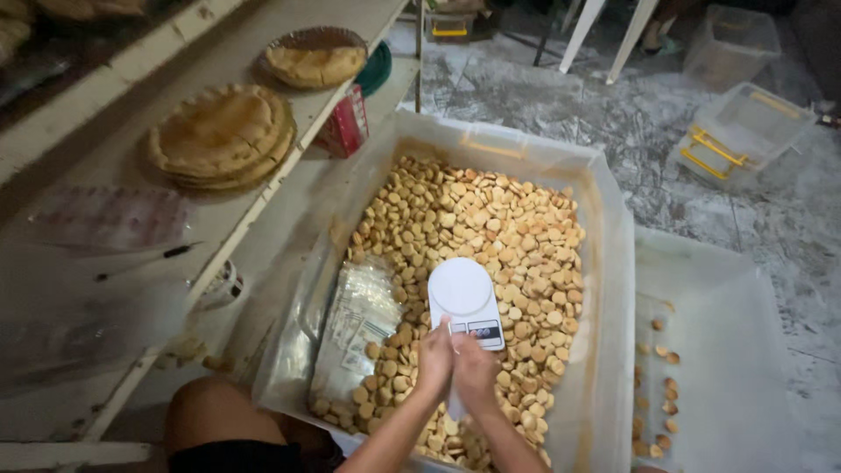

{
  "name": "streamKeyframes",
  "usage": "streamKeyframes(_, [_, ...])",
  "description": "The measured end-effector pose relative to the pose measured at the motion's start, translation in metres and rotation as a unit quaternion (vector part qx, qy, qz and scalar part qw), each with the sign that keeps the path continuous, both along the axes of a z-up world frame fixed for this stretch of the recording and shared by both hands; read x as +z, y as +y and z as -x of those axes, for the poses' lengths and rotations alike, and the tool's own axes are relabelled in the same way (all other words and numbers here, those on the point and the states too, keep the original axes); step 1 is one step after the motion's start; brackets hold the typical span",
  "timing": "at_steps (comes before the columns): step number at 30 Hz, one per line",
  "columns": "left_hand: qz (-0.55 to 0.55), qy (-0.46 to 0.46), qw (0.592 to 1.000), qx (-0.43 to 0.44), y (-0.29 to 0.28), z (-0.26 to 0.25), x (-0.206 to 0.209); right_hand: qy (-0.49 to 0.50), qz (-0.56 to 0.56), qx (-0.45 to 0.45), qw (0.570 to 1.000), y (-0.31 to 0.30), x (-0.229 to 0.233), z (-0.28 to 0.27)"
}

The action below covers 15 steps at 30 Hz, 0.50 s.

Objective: The person scoops small round snacks from a large plastic bin into a clear plastic bag. They place the bag on a digital scale to measure the weight, then remove the bag and place it on a nearby shelf. The person repeats this process multiple times.

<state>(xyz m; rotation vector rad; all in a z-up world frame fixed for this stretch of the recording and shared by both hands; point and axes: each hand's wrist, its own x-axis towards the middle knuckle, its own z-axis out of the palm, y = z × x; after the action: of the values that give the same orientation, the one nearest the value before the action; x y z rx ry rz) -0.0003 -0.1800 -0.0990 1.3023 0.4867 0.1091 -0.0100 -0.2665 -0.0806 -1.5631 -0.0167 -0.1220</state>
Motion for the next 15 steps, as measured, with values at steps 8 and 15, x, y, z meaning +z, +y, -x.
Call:
streamKeyframes(8, [-0.045,-0.057,0.997,-0.025,0.000,0.001,0.016,-0.069,0.112,-0.011,0.991,-0.008,0.022,-0.007])
streamKeyframes(15, [0.003,-0.108,0.993,-0.052,0.003,0.011,0.010,0.024,0.050,-0.025,0.998,-0.004,0.017,-0.005])
